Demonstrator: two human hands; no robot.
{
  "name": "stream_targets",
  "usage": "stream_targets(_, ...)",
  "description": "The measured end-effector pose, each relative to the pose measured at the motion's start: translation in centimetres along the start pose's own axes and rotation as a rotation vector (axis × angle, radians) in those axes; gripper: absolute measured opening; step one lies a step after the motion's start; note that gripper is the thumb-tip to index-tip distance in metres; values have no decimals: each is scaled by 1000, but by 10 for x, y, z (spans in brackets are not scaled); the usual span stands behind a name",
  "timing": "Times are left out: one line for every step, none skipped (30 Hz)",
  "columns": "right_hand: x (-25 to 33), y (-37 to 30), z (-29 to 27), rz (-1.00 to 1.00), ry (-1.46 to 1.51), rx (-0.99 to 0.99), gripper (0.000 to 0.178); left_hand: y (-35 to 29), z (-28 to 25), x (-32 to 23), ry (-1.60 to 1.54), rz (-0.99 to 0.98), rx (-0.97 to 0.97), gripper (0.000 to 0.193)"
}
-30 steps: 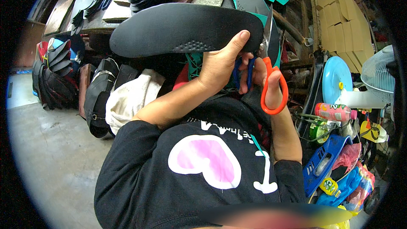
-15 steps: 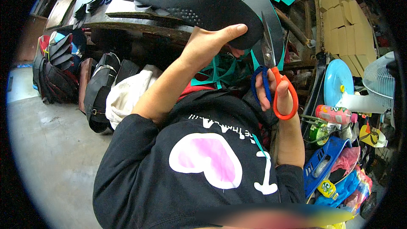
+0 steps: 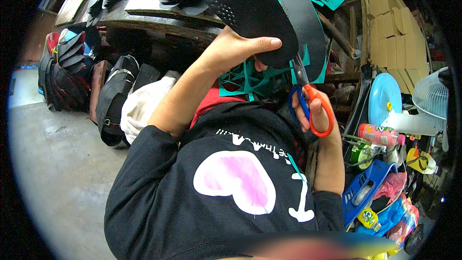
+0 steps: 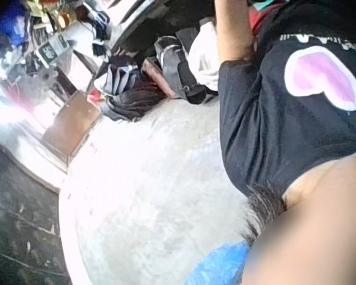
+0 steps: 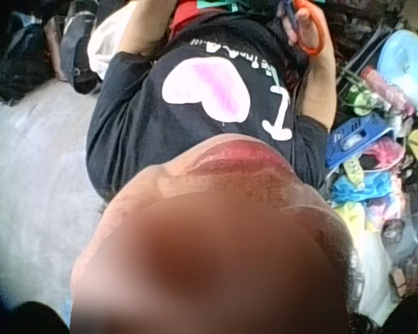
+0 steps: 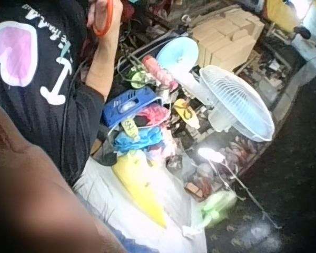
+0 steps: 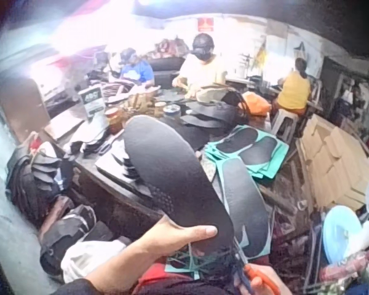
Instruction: The person uses red-handled scissors to cut black shoe insoles from a green backing sheet. They repeatedly trim the edges of each insole, flip them over, and place the finished pieces on a nearby pile. The process is repeated for multiple insoles throughout the clip.
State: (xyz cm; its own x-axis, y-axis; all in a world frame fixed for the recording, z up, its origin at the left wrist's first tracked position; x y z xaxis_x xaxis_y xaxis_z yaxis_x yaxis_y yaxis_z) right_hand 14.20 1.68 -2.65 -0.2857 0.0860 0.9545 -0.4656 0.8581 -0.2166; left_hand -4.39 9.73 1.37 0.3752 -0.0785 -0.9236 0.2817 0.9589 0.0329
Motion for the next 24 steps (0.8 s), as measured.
stream_targets(-5,0,1,32,21,7,83,-1,-1,3,7,-2,9,32)
stream_targets(-10,0,3,54,35,24,81,-2,-4,3,3,42,39,33)
stream_targets(-16,0,2,78,54,-3,77,-3,-9,9,61,8,24,35)
stream_targets(-22,-1,1,115,92,-24,76,-7,-15,14,141,-50,45,33)
stream_targets(-28,-3,-1,147,144,-48,75,-8,-12,2,291,181,143,34)
stream_targets(-33,-6,-3,176,185,-59,75,-12,-10,-3,484,324,228,34)
stream_targets(-31,-9,-9,121,143,-93,76,-11,-17,2,568,230,281,37)
stream_targets(-30,-14,-16,78,107,-133,77,-9,-30,17,699,-30,292,40)
stream_targets(-31,-18,-24,73,139,-188,77,-6,-46,24,513,-252,191,43)
stream_targets(-31,-23,-34,72,176,-248,78,1,-51,-1,587,13,156,40)
stream_targets(-25,-25,-44,-10,116,-309,75,13,-57,-25,521,219,86,42)
stream_targets(-32,-32,-56,71,154,-420,78,23,-61,-51,444,448,44,45)
stream_targets(-31,-33,-64,57,154,-463,77,34,-73,-69,489,502,-46,46)
stream_targets(-31,-35,-71,48,161,-503,76,45,-84,-90,537,583,-108,48)
stream_targets(-30,-34,-77,6,176,-512,73,58,-94,-112,782,636,-183,50)
stream_targets(-29,-33,-82,-30,198,-528,67,69,-105,-130,1025,638,-287,52)
stream_targets(-29,-32,-87,-56,159,-564,61,79,-121,-139,1265,498,-443,51)
stream_targets(-28,-30,-90,-95,119,-566,55,85,-138,-146,1491,294,-625,50)
stream_targets(-37,-29,-97,19,53,-649,45,86,-149,-150,1512,190,-664,64)
stream_targets(-41,-26,-102,51,-3,-683,35,86,-156,-152,1531,90,-702,79)
stream_targets(-43,-23,-103,61,-89,-685,30,81,-149,-158,1630,176,-824,75)
stream_targets(-44,-20,-106,69,-200,-715,25,74,-137,-162,1726,268,-945,72)
stream_targets(-49,-15,-106,91,-181,-712,23,59,-105,-166,1800,676,-1057,67)
stream_targets(-52,-11,-106,101,-177,-703,22,61,-88,-159,1809,713,-979,62)
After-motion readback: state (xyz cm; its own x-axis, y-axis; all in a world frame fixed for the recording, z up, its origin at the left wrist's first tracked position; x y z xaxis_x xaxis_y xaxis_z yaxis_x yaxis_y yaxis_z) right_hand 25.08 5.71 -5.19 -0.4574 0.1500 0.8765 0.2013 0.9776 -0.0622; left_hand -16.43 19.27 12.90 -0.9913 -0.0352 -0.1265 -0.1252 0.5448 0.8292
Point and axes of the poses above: each hand's wrist, its own y-axis towards the middle knuckle, its own z-axis out of the palm, x = y × z, the point moved 7 cm from there along y, towards the middle knuckle, and after that the axes turned 11 degrees about -y, right-handed, at the moved point
